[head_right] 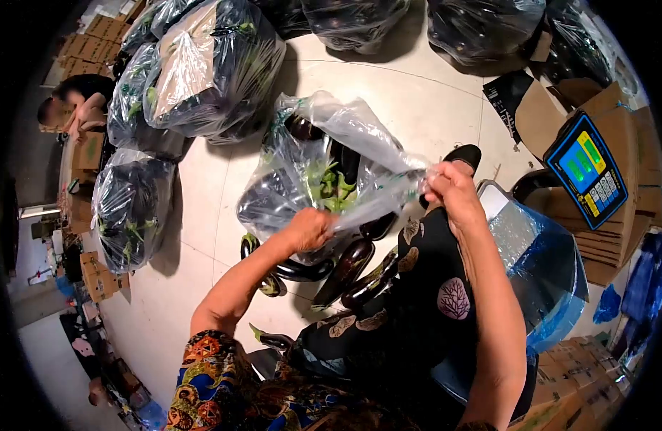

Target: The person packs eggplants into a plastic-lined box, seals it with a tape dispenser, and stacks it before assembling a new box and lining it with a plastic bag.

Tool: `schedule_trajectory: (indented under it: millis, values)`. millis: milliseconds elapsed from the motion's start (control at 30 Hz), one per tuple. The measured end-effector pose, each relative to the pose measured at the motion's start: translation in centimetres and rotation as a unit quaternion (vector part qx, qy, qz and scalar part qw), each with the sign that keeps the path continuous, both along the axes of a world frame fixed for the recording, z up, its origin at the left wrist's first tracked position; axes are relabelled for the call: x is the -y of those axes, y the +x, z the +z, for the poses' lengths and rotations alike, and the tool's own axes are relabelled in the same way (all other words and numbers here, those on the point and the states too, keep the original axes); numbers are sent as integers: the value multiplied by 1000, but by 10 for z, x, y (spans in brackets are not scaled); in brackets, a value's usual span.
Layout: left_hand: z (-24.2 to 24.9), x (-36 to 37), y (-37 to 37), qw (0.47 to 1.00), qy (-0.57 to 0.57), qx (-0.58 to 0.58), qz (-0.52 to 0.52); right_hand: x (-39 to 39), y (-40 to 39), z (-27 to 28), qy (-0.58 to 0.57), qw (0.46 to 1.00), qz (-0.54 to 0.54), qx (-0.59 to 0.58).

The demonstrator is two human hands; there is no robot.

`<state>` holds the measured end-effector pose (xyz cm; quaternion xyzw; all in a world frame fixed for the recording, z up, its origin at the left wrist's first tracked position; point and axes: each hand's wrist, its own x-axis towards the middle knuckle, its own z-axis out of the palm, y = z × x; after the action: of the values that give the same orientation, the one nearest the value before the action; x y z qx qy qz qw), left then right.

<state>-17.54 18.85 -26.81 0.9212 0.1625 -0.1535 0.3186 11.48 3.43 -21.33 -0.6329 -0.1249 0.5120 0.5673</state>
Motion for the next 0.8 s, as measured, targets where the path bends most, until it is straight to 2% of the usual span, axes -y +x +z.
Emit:
schedule_trajectory:
  millis: [33,67,133,167,200,233,267,300,333,367,400,433,467,533,567,600,633,667,733,767,800]
  values:
    - [4,4,-14,999,35,-30,-17,3,-1,-6,-19,999,39,1]
    - [10,7,-31,998,24,-49,-43,10,0,-17,-30,993,93,61]
    - [50,20,-55,968,4,-237,-78,7,-8,-15,-8,924,261,281]
    - [54,21,-79,957,-97,-274,0,2,-16,-10,-6,904,309,295]
    - [37,20,-115,943,-143,-296,54,-3,-16,-5,-54,838,374,393]
    - [34,11,-134,927,-235,-244,163,-5,-15,-7,-55,843,393,362]
    - [33,2,-148,889,-323,-186,267,-7,-13,-9,-57,847,412,331]
    - [29,-4,-159,830,-405,-124,363,-8,-14,-6,-66,838,407,358]
    - [20,-4,-169,748,-480,-60,454,-9,-20,1,-76,827,405,382]
    - [-3,-5,-174,799,-385,-103,450,-11,-27,8,-84,816,405,404]
    - [-10,4,-160,863,-286,-148,389,-13,-33,15,-27,819,392,417]
    - [-9,18,-147,924,-183,-128,311,-17,-37,25,30,820,375,432]
    - [-2,37,-136,965,-76,-107,226,-21,-47,36,96,792,373,474]
    - [25,58,-108,973,-13,-124,197,-29,-57,48,193,734,400,513]
    - [39,61,-98,981,-44,-124,142,-32,-63,54,184,710,442,516]
    - [46,68,-90,951,-179,-121,220,-34,-69,56,179,684,485,515]
    - [46,77,-85,940,-259,-56,216,-29,-74,46,174,688,482,514]
    - [46,84,-81,918,-336,11,211,-28,-71,39,136,671,522,509]
    - [46,82,-62,892,-402,54,202,-24,-61,30,55,628,596,497]
    - [42,79,-59,869,-399,20,291,-23,-54,22,15,604,632,486]
    - [39,62,-51,906,-325,120,244,-24,-46,13,-27,578,664,474]
